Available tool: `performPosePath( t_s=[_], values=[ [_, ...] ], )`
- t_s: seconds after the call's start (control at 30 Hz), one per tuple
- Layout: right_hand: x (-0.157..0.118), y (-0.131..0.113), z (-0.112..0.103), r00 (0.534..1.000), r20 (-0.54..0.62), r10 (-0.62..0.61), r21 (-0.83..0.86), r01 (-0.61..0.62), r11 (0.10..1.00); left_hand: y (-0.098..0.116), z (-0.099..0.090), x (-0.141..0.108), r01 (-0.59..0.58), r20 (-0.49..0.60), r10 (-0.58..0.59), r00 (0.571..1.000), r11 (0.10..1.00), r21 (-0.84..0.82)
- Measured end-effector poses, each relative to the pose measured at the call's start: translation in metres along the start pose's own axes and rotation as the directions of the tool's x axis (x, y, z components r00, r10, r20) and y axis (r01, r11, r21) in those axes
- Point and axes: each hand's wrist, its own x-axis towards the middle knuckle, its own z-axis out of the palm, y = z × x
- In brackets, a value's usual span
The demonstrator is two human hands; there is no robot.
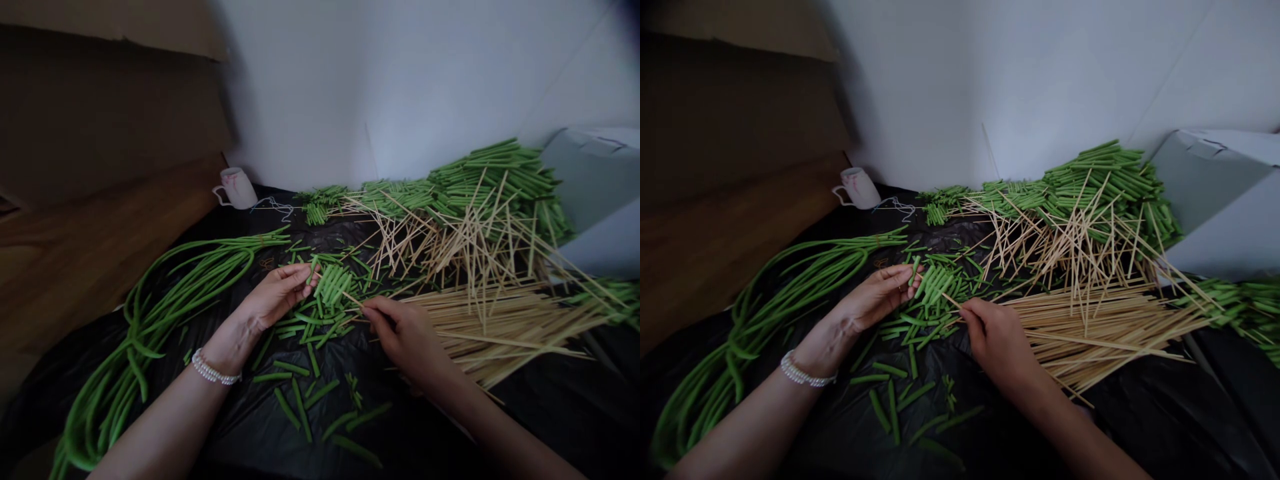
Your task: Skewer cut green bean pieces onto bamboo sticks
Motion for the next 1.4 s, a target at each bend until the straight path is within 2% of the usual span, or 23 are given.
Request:
performPosePath(
  t_s=[0.43, 0.73, 1.0, 1.27, 1.4],
  values=[
    [0.0, -0.001, 0.001, 1.0, -0.001, -0.002, -0.025, 0.002, 1.0, -0.003, 0.002, 0.0, -0.032, -0.006, 0.032, 0.999, 0.997, 0.067],
    [-0.005, 0.006, 0.01, 0.998, -0.004, -0.058, -0.144, 0.057, 0.988, -0.007, 0.007, -0.001, -0.047, -0.059, 0.058, 0.997, 0.983, 0.176],
    [-0.004, 0.002, 0.007, 0.998, -0.024, -0.05, -0.113, 0.047, 0.992, -0.004, 0.011, -0.003, -0.076, -0.12, 0.09, 0.989, 0.991, 0.111],
    [-0.007, 0.004, 0.008, 0.997, -0.028, -0.066, -0.195, 0.059, 0.979, -0.01, 0.006, 0.0, -0.123, -0.109, 0.159, 0.981, 0.952, 0.282],
    [-0.005, 0.002, 0.006, 0.999, -0.014, -0.037, -0.123, 0.035, 0.992, -0.012, 0.008, -0.001, -0.134, -0.118, 0.178, 0.977, 0.94, 0.314]
  ],
)
